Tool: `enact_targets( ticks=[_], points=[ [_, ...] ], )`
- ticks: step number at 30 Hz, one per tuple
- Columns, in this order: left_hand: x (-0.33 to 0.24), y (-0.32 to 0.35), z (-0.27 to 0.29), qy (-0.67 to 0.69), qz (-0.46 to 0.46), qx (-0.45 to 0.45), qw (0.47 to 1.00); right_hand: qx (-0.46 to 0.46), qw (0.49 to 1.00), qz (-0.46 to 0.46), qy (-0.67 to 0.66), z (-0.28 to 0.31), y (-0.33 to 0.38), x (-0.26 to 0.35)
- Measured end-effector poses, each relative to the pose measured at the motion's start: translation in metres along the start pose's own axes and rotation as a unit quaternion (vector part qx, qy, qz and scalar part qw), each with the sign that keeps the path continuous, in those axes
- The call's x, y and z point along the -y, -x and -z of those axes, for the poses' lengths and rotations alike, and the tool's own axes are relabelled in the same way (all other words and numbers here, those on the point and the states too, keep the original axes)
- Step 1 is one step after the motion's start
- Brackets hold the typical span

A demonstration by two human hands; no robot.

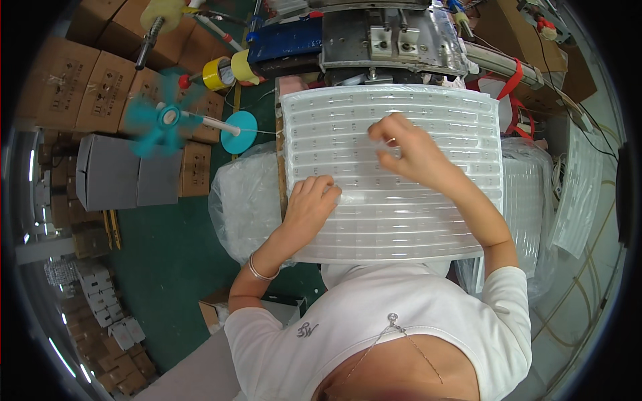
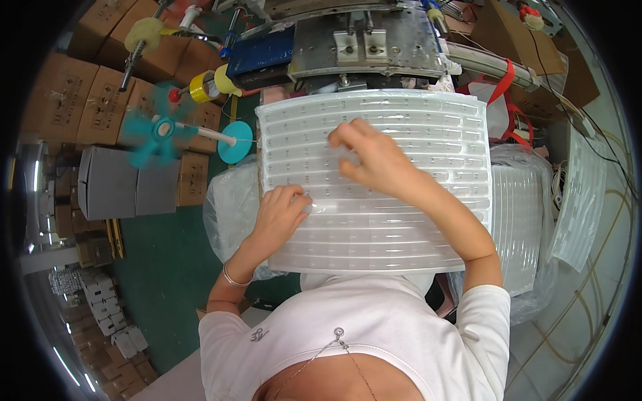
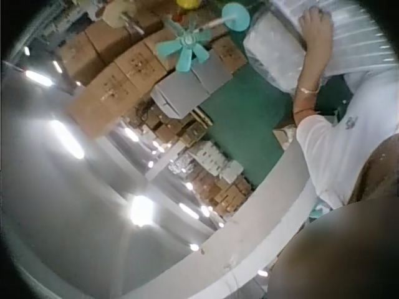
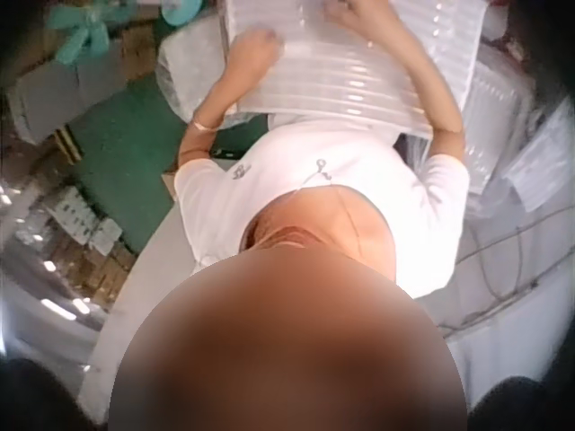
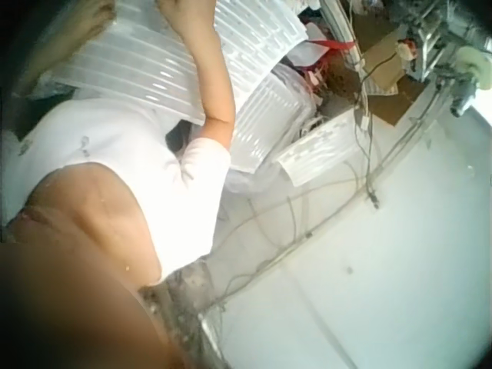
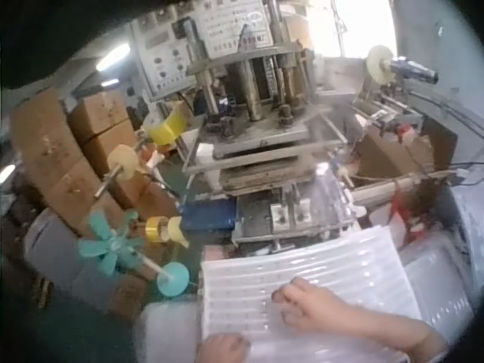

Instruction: Assembling or inspecting white plastic grid components using a production machine.

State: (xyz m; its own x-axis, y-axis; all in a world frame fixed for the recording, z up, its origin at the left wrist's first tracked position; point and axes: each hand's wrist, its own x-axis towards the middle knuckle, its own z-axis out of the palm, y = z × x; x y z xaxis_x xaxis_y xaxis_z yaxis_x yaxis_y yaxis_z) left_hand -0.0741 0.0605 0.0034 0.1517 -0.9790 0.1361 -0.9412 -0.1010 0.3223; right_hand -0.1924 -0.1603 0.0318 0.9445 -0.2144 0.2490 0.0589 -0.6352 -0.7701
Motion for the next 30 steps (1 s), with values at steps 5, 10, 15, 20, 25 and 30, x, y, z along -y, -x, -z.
enact_targets(
  ticks=[5,10,15,20,25,30],
  points=[
    [0.010,0.015,0.005,0.008,0.023,0.031,0.999,-0.042,0.988,-0.132,-0.062,0.040,0.007,-0.012],
    [0.015,-0.003,0.026,0.036,0.055,0.021,0.998,-0.119,0.968,-0.160,-0.152,0.056,0.012,-0.037],
    [0.016,-0.070,0.037,0.087,0.084,-0.165,0.979,-0.166,0.975,-0.097,-0.109,0.046,0.008,-0.027],
    [0.010,-0.191,0.041,-0.034,0.040,-0.336,0.940,-0.266,0.954,-0.079,-0.111,0.053,-0.007,-0.024],
    [0.046,-0.267,0.031,-0.190,0.031,-0.373,0.908,-0.331,0.940,-0.005,0.082,0.066,-0.043,-0.039],
    [0.017,-0.229,0.035,-0.062,-0.007,-0.379,0.923,-0.372,0.900,0.064,0.217,0.071,-0.087,-0.039]
  ],
)
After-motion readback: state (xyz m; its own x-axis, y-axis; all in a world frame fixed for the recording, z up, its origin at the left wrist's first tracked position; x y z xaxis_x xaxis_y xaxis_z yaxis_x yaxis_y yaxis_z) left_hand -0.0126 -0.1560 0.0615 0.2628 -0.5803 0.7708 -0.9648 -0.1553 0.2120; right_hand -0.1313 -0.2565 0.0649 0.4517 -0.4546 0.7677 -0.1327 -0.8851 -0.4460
